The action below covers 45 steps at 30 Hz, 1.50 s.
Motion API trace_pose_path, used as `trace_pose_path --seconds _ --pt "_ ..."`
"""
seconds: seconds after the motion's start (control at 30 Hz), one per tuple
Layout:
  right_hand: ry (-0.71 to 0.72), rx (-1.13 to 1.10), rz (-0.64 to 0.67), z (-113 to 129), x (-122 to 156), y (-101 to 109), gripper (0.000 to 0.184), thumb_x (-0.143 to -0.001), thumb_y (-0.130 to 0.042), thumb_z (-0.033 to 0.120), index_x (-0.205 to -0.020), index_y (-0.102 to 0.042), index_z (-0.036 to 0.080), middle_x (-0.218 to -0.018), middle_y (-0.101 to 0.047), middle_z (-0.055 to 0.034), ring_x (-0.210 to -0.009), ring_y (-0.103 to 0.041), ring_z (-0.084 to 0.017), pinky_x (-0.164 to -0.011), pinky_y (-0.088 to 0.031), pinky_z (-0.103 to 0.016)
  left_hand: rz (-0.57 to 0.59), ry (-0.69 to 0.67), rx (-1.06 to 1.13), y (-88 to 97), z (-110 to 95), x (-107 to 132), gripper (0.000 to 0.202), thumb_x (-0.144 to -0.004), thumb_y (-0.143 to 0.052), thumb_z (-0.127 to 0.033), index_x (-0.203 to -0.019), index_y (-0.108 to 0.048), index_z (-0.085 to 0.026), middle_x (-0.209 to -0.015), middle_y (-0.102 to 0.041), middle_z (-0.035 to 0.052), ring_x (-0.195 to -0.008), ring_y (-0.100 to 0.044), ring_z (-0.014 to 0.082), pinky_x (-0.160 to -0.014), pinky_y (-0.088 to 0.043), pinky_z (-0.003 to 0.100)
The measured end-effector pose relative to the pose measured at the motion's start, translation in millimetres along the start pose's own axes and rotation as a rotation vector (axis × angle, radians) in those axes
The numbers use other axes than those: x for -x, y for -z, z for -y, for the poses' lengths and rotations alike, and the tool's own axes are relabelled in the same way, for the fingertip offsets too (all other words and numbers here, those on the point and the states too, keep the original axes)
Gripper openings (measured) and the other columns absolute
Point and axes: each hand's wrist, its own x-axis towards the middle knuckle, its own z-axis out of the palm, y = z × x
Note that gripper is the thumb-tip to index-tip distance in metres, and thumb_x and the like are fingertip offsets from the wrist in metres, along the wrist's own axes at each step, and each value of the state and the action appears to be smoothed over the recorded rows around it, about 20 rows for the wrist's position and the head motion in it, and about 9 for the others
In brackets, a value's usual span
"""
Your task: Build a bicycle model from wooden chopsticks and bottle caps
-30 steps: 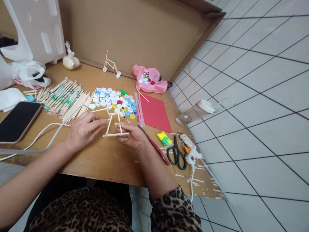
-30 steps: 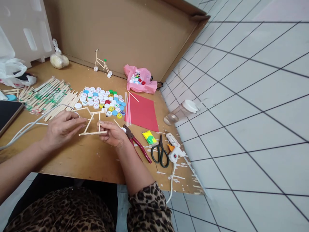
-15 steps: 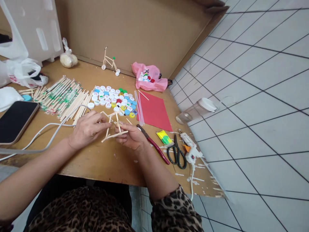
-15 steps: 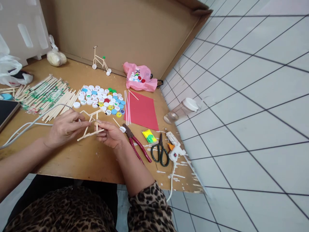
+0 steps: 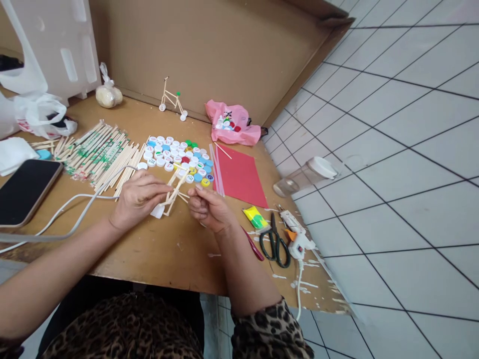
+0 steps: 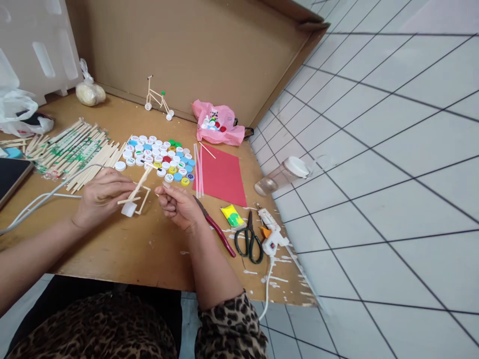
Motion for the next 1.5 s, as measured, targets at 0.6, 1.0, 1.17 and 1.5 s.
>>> trace_pose_path --seconds 0.6,1.0,1.17,1.5 --pt "0.157 0.289 -0.043 -17.9 -4.9 -11.1 0.023 -0.064 -0.078 0.035 -0.081 -0.070 0.021 -0.061 -0.063 0.0057 -0.046 -0.040 -0.004 -0.044 -0.027 -0.021 0.090 0.149 0.087 -9.4 10.6 9.6 0.017 -0.090 -0.059 -0.029 -0.085 -0.075 -0.025 -0.087 -0.078 0.0040 -0.074 -0.069 0.0170 -0.068 -0.053 0.032" --pt "0.108 0.012 -0.071 -23.8 -15.1 -9.5 0.035 -0.051 -0.089 0.037 -0.072 -0.066 0.020 -0.067 -0.068 0.0032 -0.051 -0.050 -0.006 -0.048 -0.039 -0.019 0.106 0.086 0.038 -16.0 14.3 7.7 0.020 -0.093 -0.053 -0.024 -0.090 -0.072 -0.022 -0.081 -0.077 0.0049 -0.069 -0.066 0.0160 -0.065 -0.052 0.030" --pt "0.086 0.016 -0.132 -22.9 -17.1 -10.3 0.037 -0.051 -0.089 0.035 -0.065 -0.059 0.019 -0.060 -0.064 0.0037 -0.047 -0.046 -0.005 -0.044 -0.035 -0.018 0.141 0.087 -0.009 -18.8 17.1 9.2 0.023 -0.093 -0.050 -0.019 -0.088 -0.073 -0.022 -0.080 -0.076 0.0037 -0.074 -0.067 0.0156 -0.067 -0.054 0.029" --pt "0.078 0.041 -0.151 -14.7 -12.6 -13.4 0.046 -0.044 -0.092 0.039 -0.056 -0.054 0.018 -0.049 -0.058 0.0063 -0.039 -0.039 -0.003 -0.037 -0.029 -0.016 0.098 0.009 -0.016 -23.9 19.8 12.3 0.026 -0.094 -0.047 -0.016 -0.088 -0.071 -0.019 -0.078 -0.075 0.0053 -0.070 -0.065 0.0154 -0.062 -0.052 0.027"
